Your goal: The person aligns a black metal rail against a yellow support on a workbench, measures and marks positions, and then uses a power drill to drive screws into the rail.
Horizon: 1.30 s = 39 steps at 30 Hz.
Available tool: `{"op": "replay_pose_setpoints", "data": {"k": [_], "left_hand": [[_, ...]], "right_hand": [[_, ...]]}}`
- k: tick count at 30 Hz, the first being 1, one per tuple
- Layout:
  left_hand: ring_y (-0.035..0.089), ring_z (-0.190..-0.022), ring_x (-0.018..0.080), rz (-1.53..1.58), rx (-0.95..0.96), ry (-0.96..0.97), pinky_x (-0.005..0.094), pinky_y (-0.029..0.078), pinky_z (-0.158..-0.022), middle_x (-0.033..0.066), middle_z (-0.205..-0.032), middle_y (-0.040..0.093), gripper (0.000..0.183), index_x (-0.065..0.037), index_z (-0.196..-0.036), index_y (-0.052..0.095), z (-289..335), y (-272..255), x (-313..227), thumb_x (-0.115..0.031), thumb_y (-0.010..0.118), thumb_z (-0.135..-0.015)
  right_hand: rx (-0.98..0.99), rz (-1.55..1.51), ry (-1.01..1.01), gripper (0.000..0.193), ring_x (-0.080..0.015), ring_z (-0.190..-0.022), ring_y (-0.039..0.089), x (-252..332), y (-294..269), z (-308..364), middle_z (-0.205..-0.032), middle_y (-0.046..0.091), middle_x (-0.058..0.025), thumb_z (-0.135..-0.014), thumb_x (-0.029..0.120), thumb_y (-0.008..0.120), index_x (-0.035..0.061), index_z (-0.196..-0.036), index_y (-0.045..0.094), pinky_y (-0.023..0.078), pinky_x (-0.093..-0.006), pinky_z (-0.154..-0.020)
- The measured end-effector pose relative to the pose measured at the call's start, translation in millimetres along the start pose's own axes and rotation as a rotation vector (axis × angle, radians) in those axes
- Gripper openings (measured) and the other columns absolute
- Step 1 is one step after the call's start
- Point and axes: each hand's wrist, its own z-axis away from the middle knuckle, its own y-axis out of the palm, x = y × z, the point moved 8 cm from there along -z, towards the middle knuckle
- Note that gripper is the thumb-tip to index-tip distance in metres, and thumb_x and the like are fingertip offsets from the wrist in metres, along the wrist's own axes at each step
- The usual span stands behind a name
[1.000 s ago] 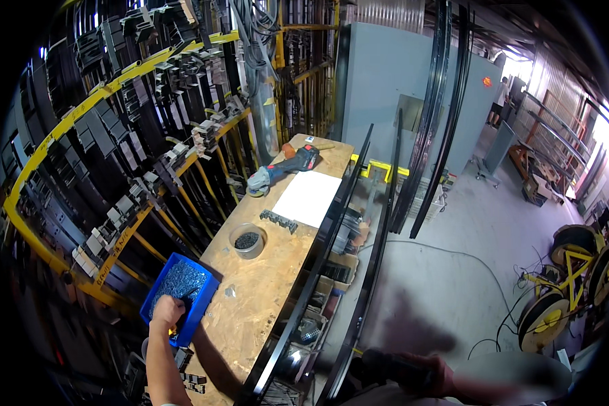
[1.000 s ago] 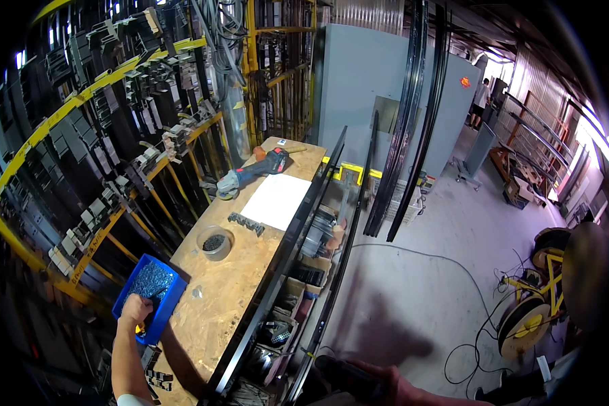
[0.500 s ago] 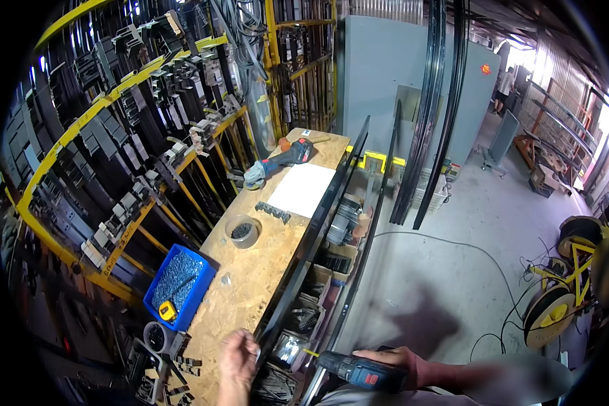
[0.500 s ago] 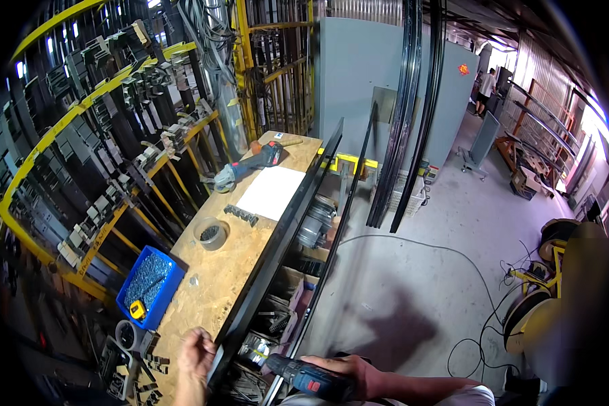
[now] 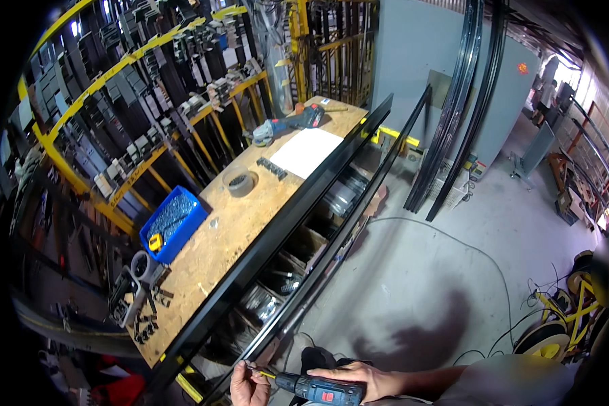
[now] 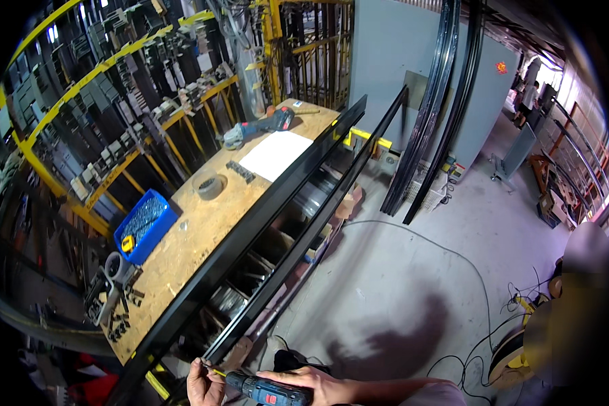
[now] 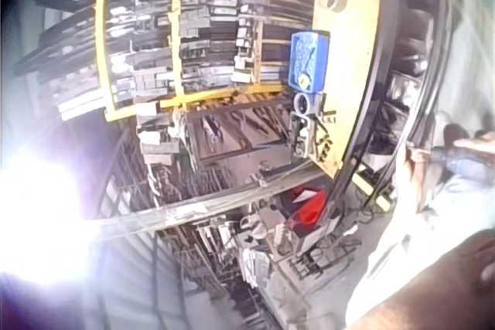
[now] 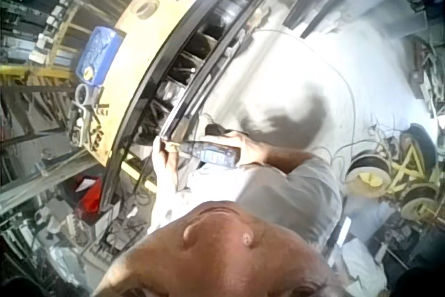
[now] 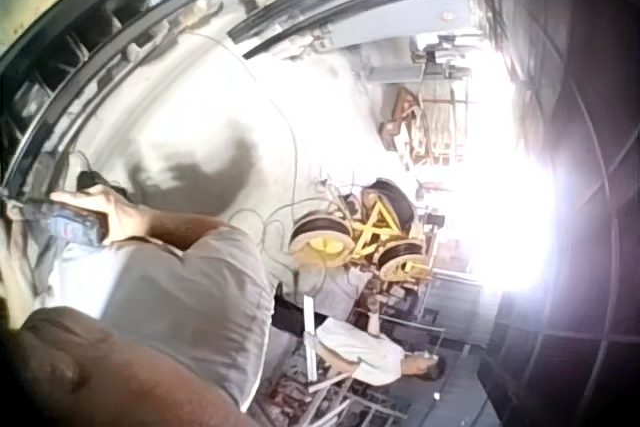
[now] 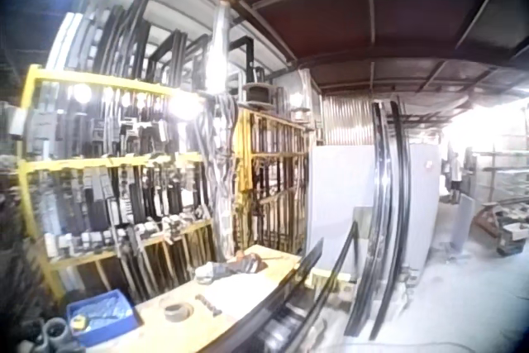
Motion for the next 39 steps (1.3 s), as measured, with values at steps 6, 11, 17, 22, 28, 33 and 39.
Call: {"op": "replay_pose_setpoints", "data": {"k": [6,11,17,22,28,33,39], "left_hand": [[0.054,-0.070,0.0097,-0.049,-0.043,0.124,0.0206,0.046,-0.059,0.0022,-0.086,0.060,0.015,-0.006,-0.103,0.060,51.5,-21.6,10.9,-0.021,0.058,-0.104],[0.064,-0.064,0.0147,0.155,-0.096,0.117,0.0233,0.050,-0.053,0.0046,-0.080,0.069,0.011,-0.006,-0.091,0.065,36.4,-73.0,26.4,-0.015,0.064,-0.098],[0.058,-0.063,0.0160,0.226,-0.142,0.068,0.0279,0.051,-0.058,0.0036,-0.076,0.063,0.012,-0.007,-0.092,0.061,40.8,-98.3,11.6,-0.018,0.064,-0.097],[0.049,-0.064,0.0120,0.065,-0.083,-0.026,0.0234,0.041,-0.055,0.0014,-0.076,0.054,0.012,-0.007,-0.093,0.060,62.8,-101.0,-3.6,-0.017,0.059,-0.100],[0.060,-0.081,0.0182,0.434,0.267,-0.005,0.0320,0.049,-0.076,0.0073,-0.090,0.066,0.018,-0.003,-0.095,0.065,47.0,-130.8,-20.2,-0.020,0.061,-0.100],[0.062,-0.084,0.0188,0.072,0.325,0.197,0.0312,0.051,-0.078,0.0096,-0.092,0.065,0.036,0.005,-0.109,0.064,64.9,-191.8,-47.5,-0.029,0.057,-0.102],[0.061,-0.077,0.0288,-1.272,-0.135,1.258,0.0368,0.052,-0.072,0.0102,-0.096,0.067,0.036,-0.003,-0.097,0.068,85.4,-290.0,-200.3,-0.003,0.082,-0.063]], "right_hand": [[0.171,-0.075,0.105,0.083,-0.0315,-0.081,0.070,-21.4,27.0,39.3,-0.100,0.069,-0.0186,-0.076,0.013,0.072,-0.0015,-0.151,0.039,0.053,-0.0363,-0.078],[0.232,0.076,0.054,0.083,-0.0336,-0.083,0.070,-10.4,36.4,47.9,-0.103,0.070,-0.0190,-0.076,0.012,0.072,0.0005,-0.151,0.039,0.053,-0.0390,-0.074],[0.355,0.283,0.000,0.081,-0.0358,-0.081,0.069,4.9,69.1,17.6,-0.103,0.069,-0.0201,-0.079,0.014,0.075,0.0023,-0.151,0.040,0.053,-0.0418,-0.072],[0.422,0.247,0.307,0.059,-0.0273,-0.081,0.069,-10.6,102.0,12.5,-0.095,0.070,-0.0156,-0.086,0.019,0.074,-0.0039,-0.136,0.054,0.055,-0.0338,-0.076],[0.267,0.481,0.242,0.061,-0.0217,-0.077,0.074,-10.1,153.3,4.8,-0.092,0.074,-0.0138,-0.075,0.012,0.083,-0.0049,-0.129,0.059,0.056,-0.0309,-0.073],[0.324,0.607,0.236,0.072,-0.0197,-0.073,0.072,-4.7,194.9,-14.0,-0.086,0.074,-0.0102,-0.069,0.020,0.089,-0.0036,-0.129,0.058,0.056,-0.0293,-0.071],[0.454,0.950,0.404,0.077,-0.0255,-0.077,0.072,-8.1,229.5,-42.6,-0.091,0.074,-0.0051,-0.058,0.018,0.087,0.0112,-0.129,0.058,0.057,-0.0331,-0.078]]}}
